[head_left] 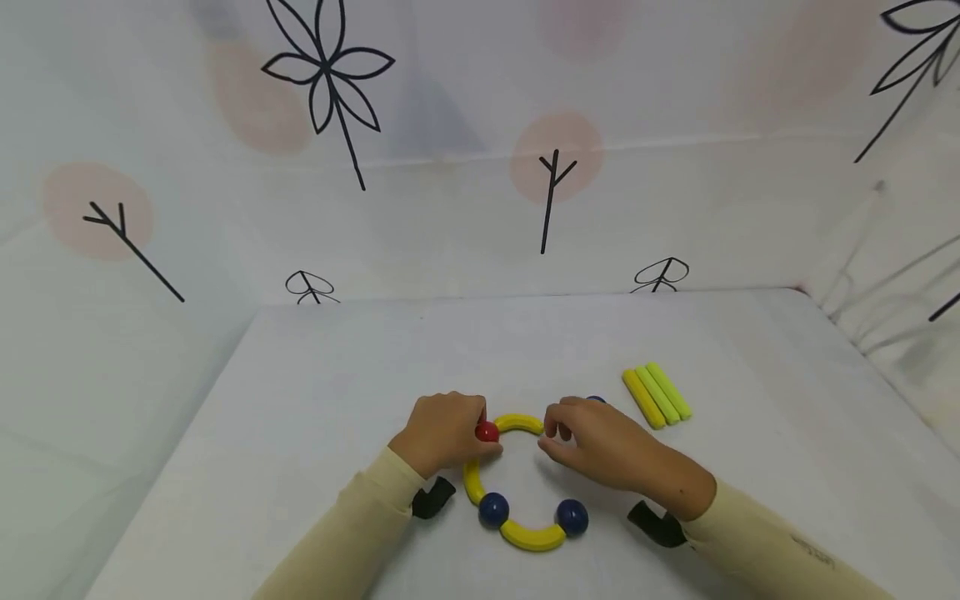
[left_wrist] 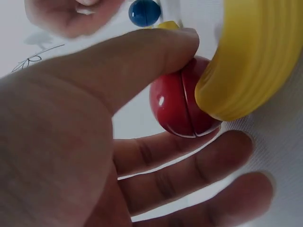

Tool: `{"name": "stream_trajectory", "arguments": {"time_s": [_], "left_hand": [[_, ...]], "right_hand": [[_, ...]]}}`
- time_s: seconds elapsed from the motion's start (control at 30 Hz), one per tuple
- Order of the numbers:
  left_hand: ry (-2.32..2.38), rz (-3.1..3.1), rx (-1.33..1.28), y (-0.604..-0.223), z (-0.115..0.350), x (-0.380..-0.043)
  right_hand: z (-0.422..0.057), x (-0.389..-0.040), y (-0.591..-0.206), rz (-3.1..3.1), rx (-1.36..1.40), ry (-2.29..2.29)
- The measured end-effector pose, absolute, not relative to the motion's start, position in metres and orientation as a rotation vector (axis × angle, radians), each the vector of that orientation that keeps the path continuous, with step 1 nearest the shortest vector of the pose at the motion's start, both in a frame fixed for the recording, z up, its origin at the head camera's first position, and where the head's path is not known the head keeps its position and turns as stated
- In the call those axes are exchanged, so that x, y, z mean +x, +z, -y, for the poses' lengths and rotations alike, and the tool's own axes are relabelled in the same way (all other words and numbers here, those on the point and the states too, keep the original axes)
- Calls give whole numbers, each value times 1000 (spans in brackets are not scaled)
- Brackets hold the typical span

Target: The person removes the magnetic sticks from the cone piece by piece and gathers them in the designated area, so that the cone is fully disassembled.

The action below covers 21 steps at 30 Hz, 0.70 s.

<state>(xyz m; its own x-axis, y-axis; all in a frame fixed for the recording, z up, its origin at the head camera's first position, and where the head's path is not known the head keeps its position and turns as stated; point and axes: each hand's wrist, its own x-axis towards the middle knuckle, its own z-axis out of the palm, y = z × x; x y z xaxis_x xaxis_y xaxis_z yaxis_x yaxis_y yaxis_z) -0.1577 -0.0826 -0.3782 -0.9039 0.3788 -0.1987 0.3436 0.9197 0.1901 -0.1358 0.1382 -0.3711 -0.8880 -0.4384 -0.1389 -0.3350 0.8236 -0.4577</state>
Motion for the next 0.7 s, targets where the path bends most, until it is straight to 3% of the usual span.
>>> {"name": "stream_trajectory", "arguments": {"time_s": [0.7], "left_hand": [[408, -2849, 617, -383, 82, -163]], "right_hand": [[-109, -156, -387, -2776, -560, -506]]}}
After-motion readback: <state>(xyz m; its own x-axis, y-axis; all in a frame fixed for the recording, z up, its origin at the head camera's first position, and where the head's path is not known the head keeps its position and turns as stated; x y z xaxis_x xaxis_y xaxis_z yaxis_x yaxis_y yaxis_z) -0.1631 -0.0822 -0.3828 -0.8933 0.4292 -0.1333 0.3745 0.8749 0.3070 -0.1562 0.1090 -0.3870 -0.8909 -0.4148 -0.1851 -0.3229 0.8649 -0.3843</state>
